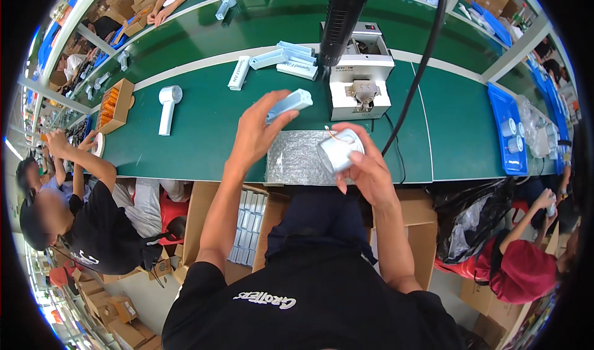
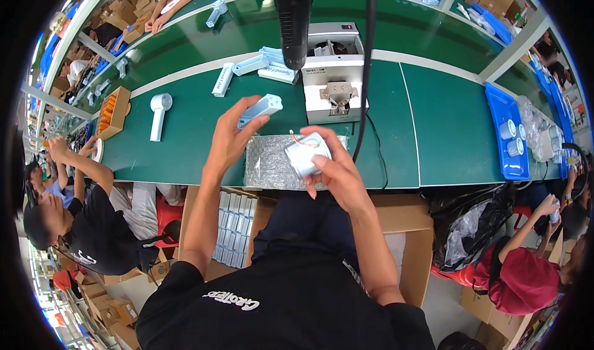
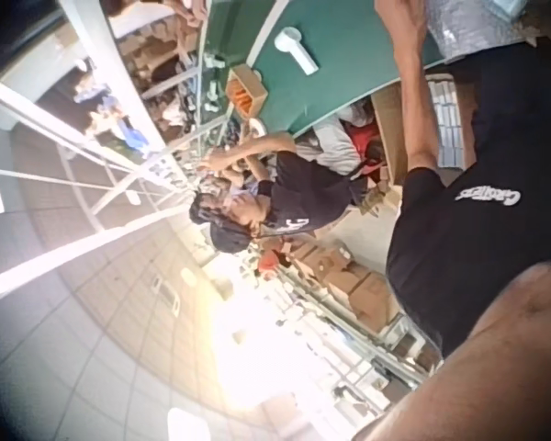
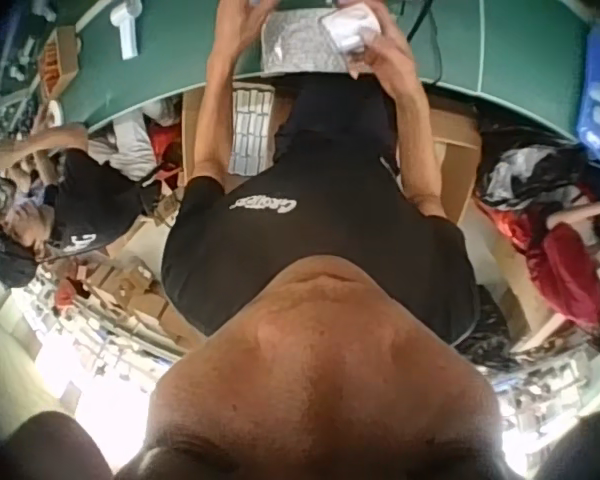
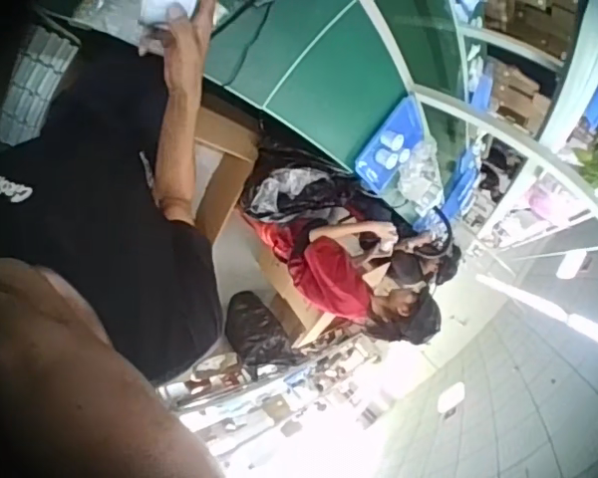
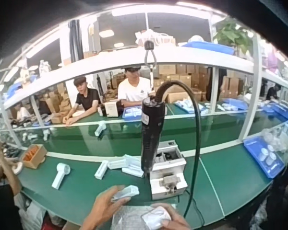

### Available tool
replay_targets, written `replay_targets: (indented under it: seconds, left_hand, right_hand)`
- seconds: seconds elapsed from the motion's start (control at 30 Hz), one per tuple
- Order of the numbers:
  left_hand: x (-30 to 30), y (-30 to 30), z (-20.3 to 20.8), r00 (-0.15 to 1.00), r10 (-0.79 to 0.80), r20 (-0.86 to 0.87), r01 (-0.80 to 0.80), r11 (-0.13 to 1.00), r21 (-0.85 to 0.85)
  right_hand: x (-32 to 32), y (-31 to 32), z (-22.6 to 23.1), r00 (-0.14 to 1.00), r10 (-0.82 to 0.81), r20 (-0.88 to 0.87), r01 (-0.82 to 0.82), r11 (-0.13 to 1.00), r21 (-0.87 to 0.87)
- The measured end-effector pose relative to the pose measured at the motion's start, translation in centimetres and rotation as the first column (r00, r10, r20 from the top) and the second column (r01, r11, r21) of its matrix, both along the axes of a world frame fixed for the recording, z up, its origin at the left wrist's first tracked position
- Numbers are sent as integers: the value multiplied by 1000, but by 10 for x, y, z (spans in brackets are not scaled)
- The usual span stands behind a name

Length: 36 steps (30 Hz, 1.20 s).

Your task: Assembling and packaging small electric fans at a factory workstation.

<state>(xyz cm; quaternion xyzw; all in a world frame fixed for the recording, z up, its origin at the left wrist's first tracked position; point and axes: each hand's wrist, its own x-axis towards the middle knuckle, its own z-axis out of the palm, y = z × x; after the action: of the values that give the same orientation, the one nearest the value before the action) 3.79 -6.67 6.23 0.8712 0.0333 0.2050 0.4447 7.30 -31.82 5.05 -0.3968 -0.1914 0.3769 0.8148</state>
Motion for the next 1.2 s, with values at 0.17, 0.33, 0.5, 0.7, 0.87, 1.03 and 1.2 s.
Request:
replay_targets:
  seconds: [0.17,0.33,0.5,0.7,0.87,1.03,1.2]
  left_hand:
    - [-13,-6,6,994,-111,6,111,993,47]
    - [-12,-9,0,990,-137,31,135,988,70]
    - [-13,-12,-2,988,-150,46,146,985,90]
    - [-14,-14,-1,988,-151,29,147,983,105]
    - [-13,-19,-13,993,-118,-12,114,979,-171]
    - [-7,-38,-28,971,-231,-56,192,901,-390]
    - [-1,-44,-26,995,-99,27,102,914,-392]
  right_hand:
    - [11,7,5,916,-227,329,285,949,-138]
    - [10,5,8,968,-149,202,178,974,-137]
    - [10,5,3,984,-102,144,130,971,-202]
    - [9,3,-2,985,-119,127,150,950,-275]
    - [7,1,-4,944,-137,300,190,970,-152]
    - [6,6,-6,959,-51,279,66,997,-46]
    - [12,-2,5,978,-31,205,18,998,67]
